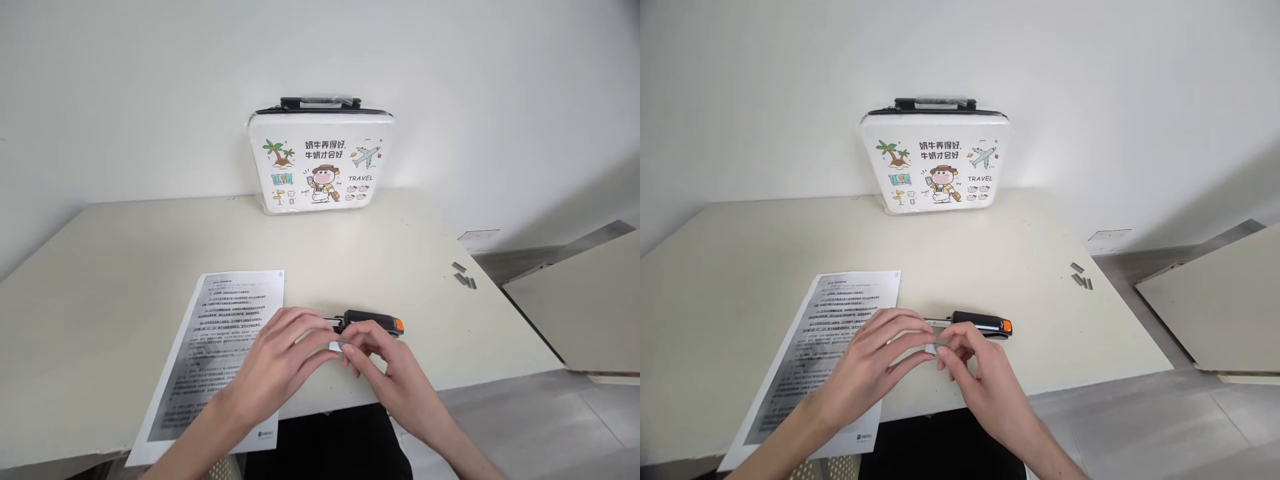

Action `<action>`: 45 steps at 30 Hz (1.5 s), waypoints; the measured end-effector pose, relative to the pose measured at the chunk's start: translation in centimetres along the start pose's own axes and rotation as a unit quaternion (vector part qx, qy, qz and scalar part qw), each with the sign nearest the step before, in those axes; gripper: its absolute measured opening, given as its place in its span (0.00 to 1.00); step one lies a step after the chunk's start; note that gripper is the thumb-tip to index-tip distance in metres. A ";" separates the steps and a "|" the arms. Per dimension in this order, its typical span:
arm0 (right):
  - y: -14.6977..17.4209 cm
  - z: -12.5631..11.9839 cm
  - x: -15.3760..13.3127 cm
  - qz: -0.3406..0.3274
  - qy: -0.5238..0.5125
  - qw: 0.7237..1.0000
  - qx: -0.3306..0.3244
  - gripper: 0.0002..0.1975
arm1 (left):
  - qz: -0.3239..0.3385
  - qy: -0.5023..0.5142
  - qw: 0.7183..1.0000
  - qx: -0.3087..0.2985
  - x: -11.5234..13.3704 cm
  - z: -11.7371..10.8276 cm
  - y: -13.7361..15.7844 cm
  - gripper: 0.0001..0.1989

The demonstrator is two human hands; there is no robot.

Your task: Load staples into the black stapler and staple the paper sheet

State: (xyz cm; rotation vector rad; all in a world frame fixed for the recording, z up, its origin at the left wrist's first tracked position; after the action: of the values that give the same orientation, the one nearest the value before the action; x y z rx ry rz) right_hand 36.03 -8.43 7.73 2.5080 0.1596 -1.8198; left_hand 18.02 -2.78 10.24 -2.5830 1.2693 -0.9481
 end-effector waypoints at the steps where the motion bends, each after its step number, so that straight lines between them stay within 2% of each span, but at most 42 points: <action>1: 0.1 0.1 0.1 -0.003 0.003 1.000 0.000 0.17 | -0.002 0.001 1.000 0.002 0.0 0.0 0.0 0.07; 5: 0.7 -0.8 0.9 -0.031 0.057 0.997 0.035 0.16 | -0.029 -0.001 0.999 0.023 -0.5 0.3 0.0 0.07; 9: 1.7 -3.8 2.2 -0.054 0.133 0.982 0.124 0.14 | -0.068 -0.013 0.997 0.037 -2.6 1.2 0.0 0.05; 12: 2.7 -6.1 3.2 -0.034 0.148 0.971 0.182 0.14 | -0.090 -0.033 0.995 0.018 -4.2 2.1 -0.1 0.06; 15: 3.6 -7.4 3.9 -0.007 0.149 0.966 0.212 0.15 | -0.097 -0.048 0.994 -0.009 -4.9 2.8 -0.4 0.08; 21: 4.1 -7.6 4.3 -0.005 0.160 0.968 0.195 0.15 | -0.100 -0.059 0.993 -0.032 -4.9 2.7 -1.1 0.11; 37: 3.0 -7.2 3.8 -0.030 0.185 0.971 0.149 0.12 | -0.082 -0.109 0.987 -0.082 -5.0 3.0 -2.0 0.11; 45: 2.3 -7.4 4.7 -0.002 0.130 0.973 0.191 0.15 | -0.132 -0.056 0.984 -0.101 -6.8 2.8 -1.2 0.09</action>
State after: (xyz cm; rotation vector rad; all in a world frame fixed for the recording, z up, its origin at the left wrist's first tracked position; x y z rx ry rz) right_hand 44.69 -9.76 5.54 3.0008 -0.2010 -1.6469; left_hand 17.38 2.57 5.16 -2.9718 1.0646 -0.7280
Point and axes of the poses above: each hand's wrist, its own y-axis away from the middle knuckle, its own z-axis out of the palm, x = y × z, the point moved 4 cm from there along -y, towards the middle knuckle, and after that the axes turned 7 degrees about -z, right-handed, at the moved point
